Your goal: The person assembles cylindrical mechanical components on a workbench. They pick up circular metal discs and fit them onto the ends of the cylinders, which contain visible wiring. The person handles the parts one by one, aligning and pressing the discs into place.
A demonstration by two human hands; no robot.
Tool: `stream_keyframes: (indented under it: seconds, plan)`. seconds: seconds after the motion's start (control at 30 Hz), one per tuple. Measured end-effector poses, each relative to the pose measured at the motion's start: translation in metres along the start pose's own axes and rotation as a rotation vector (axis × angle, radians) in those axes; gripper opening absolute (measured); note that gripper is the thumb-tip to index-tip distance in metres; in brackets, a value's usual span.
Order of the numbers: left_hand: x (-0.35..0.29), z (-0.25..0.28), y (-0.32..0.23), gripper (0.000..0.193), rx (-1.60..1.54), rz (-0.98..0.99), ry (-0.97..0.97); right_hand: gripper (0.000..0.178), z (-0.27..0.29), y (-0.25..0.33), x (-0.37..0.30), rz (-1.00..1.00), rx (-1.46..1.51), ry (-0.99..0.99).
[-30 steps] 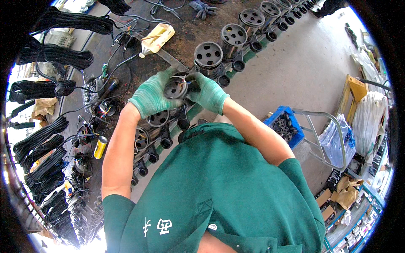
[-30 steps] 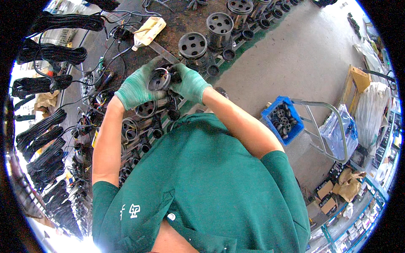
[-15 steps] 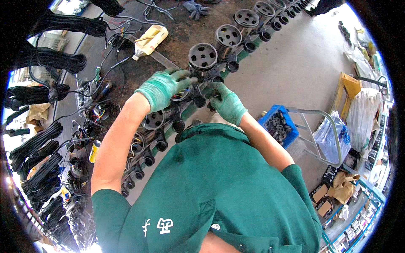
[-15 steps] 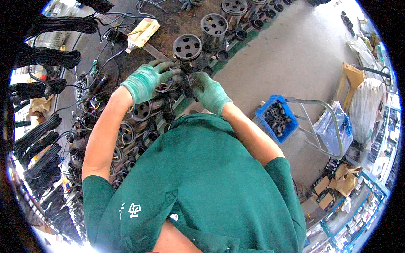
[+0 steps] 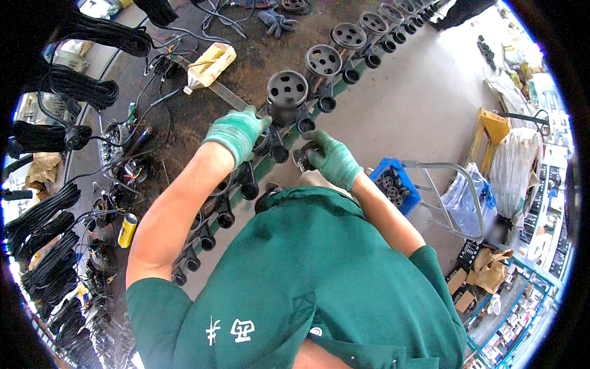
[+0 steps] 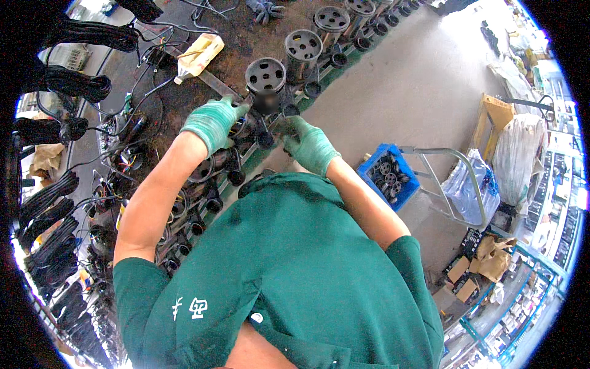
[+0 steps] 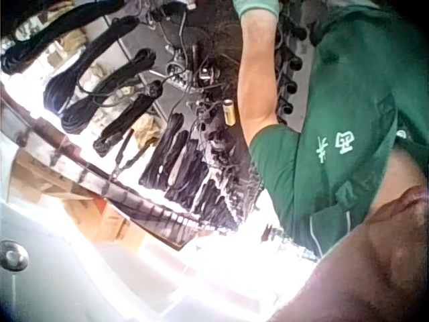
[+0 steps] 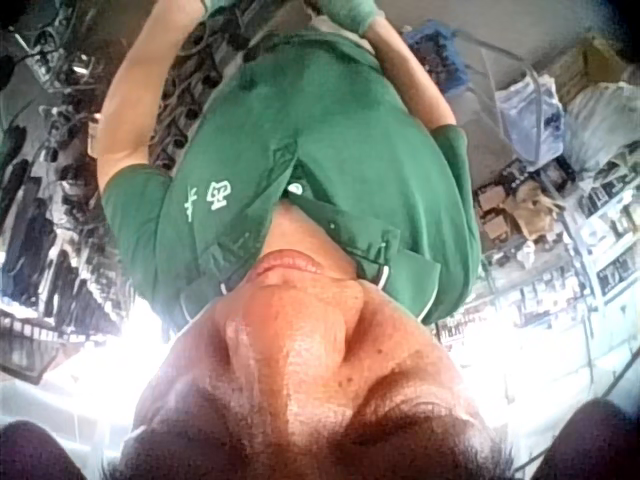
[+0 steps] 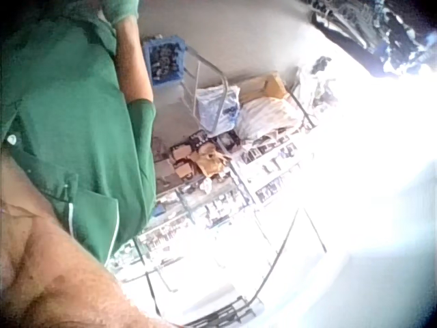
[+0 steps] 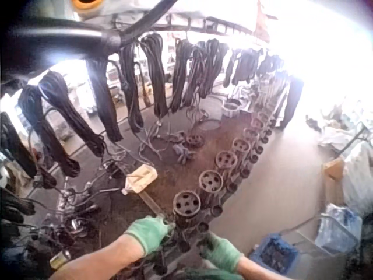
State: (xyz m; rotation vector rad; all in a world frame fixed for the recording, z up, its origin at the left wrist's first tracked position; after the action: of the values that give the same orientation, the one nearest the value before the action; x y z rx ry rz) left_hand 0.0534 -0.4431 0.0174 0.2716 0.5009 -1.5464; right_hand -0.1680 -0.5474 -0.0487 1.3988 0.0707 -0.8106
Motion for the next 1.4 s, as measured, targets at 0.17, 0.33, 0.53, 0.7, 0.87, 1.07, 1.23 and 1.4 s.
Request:
stream_keyframes:
  seconds: [0.17,0.33,0.53,0.7,0.87,1.07,1.23,1.4]
  plan:
    - [-0.008,0.001,-0.007,0.098,0.011,0.057,-0.058,0.043,0.014,0.006,-0.008,0.016,-0.056,-0.004]
    - [-0.018,0.035,-0.012,0.108,-0.330,0.126,-0.388,0.040,0.041,0.017,0.001,-0.061,0.070,0.051]
    - [0.057,0.049,-0.025,0.103,-0.232,0.172,-0.477,0.039,0.074,0.031,0.050,0.162,-0.244,0.046]
    - [0.074,0.066,-0.017,0.098,-0.351,0.289,-0.269,0.037,0.111,0.038,0.083,0.228,-0.243,0.148]
    - [0.026,0.031,0.005,0.081,-0.869,0.381,-1.058,0.035,0.129,0.078,0.098,0.378,-0.308,0.218]
    - [-0.019,0.019,-0.020,0.090,-1.460,0.410,-1.622,0.029,0.102,0.133,0.132,0.662,-0.757,0.246]
    - [-0.025,0.019,-0.057,0.102,-1.418,0.526,-1.612,0.034,0.077,0.163,0.128,0.512,-1.166,0.398]
    - [-0.023,0.006,-0.067,0.102,-1.533,0.414,-1.627,0.038,0.067,0.158,0.145,0.808,-1.194,0.450]
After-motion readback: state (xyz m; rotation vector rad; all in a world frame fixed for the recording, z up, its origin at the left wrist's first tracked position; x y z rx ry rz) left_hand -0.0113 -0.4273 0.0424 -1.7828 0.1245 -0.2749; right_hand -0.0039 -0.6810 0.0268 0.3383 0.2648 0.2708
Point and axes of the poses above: each hand's wrist, its own x-axis towards the middle knuckle, its own z-axis out of the back of the hand, y = z × x, the point moved 3 cm from there along x, towards the middle knuckle, and after that the axes turned 11 degrees about -z, right-handed, at the moved point
